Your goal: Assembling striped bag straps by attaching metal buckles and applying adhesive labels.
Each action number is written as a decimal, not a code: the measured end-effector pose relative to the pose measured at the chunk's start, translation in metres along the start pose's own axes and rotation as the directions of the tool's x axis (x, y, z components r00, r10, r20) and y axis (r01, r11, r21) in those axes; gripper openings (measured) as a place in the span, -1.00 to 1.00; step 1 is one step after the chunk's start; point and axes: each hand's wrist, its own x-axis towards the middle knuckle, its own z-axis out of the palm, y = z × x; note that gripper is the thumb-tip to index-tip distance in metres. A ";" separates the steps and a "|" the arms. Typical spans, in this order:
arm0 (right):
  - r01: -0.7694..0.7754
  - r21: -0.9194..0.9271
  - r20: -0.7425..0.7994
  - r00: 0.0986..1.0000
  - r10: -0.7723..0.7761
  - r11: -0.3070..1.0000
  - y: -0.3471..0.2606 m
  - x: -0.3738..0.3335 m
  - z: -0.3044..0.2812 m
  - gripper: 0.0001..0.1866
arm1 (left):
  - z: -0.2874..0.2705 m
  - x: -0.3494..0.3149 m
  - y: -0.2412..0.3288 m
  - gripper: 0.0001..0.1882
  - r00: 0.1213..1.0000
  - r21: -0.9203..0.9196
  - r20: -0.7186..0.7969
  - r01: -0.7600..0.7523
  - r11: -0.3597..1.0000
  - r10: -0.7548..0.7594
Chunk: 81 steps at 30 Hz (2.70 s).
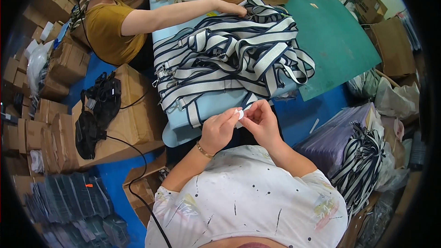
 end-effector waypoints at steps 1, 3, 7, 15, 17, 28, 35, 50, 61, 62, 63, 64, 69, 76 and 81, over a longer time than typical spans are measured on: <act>-0.003 0.133 -0.019 1.000 0.006 0.991 0.003 0.002 -0.001 -0.73 | -0.001 0.001 0.001 -0.69 1.000 -0.034 0.021 0.000 0.999 0.001; -0.041 0.178 0.008 0.999 0.040 0.983 0.004 0.006 -0.003 -0.73 | -0.002 0.001 0.001 -0.63 0.999 -0.061 0.042 0.002 0.998 0.000; -0.045 0.140 0.111 0.993 0.030 0.989 0.003 0.014 -0.007 -0.78 | -0.001 -0.003 -0.005 -0.63 0.998 -0.091 0.011 0.064 0.994 -0.064; 0.503 -0.535 0.274 0.863 -0.423 0.679 -0.036 0.046 -0.007 -0.80 | 0.000 -0.003 -0.017 -0.68 0.997 -0.055 -0.019 0.080 0.995 -0.081; 0.488 -0.502 0.328 0.872 -0.365 0.714 -0.039 0.049 -0.006 -0.80 | -0.003 -0.002 -0.013 -0.73 0.987 -0.069 -0.013 0.159 0.985 -0.160; -0.053 0.249 0.367 0.929 -0.044 0.967 -0.006 0.068 -0.009 -0.76 | -0.007 0.001 -0.011 -0.83 0.953 -0.151 0.046 0.304 0.941 -0.300; -0.301 0.433 0.328 0.930 0.162 0.850 0.004 0.086 -0.004 -0.75 | -0.014 0.006 -0.027 -0.78 0.976 0.079 0.113 0.175 0.981 -0.184; 0.234 -0.123 0.554 0.823 -0.129 0.964 -0.018 0.103 -0.003 -0.74 | -0.012 0.006 -0.038 -0.77 0.608 -0.675 0.666 0.738 -0.001 -0.432; 0.025 0.176 0.291 0.954 -0.076 0.984 0.019 0.095 0.000 -0.72 | 0.003 0.001 -0.014 -0.79 0.951 0.186 0.086 0.277 0.943 -0.296; 0.040 0.194 0.297 0.950 -0.097 0.980 0.019 0.094 0.001 -0.72 | 0.003 0.000 -0.017 -0.79 0.952 0.190 0.084 0.274 0.943 -0.293; 0.044 0.197 0.299 0.949 -0.103 0.979 0.018 0.096 0.000 -0.72 | 0.002 0.000 -0.019 -0.77 0.930 0.033 0.091 0.354 0.935 -0.355; 0.029 0.179 0.335 0.938 -0.089 0.983 0.015 0.098 -0.001 -0.73 | 0.001 0.000 -0.021 -0.76 0.904 -0.123 0.106 0.424 0.897 -0.413; 0.126 -0.010 0.543 0.834 -0.100 0.992 -0.004 0.107 -0.002 -0.72 | -0.004 0.005 -0.032 -0.70 0.536 -0.723 0.627 0.671 -0.166 -0.565; 0.202 -0.150 0.535 0.840 -0.092 0.968 -0.008 0.104 0.005 -0.73 | -0.001 0.010 -0.043 -0.77 0.468 -0.543 0.725 0.840 -0.001 -0.505; 0.029 0.001 0.271 0.962 -0.028 1.000 0.004 0.106 0.002 -0.74 | 0.000 0.003 -0.038 -0.69 0.671 -0.617 0.438 0.708 0.343 -0.598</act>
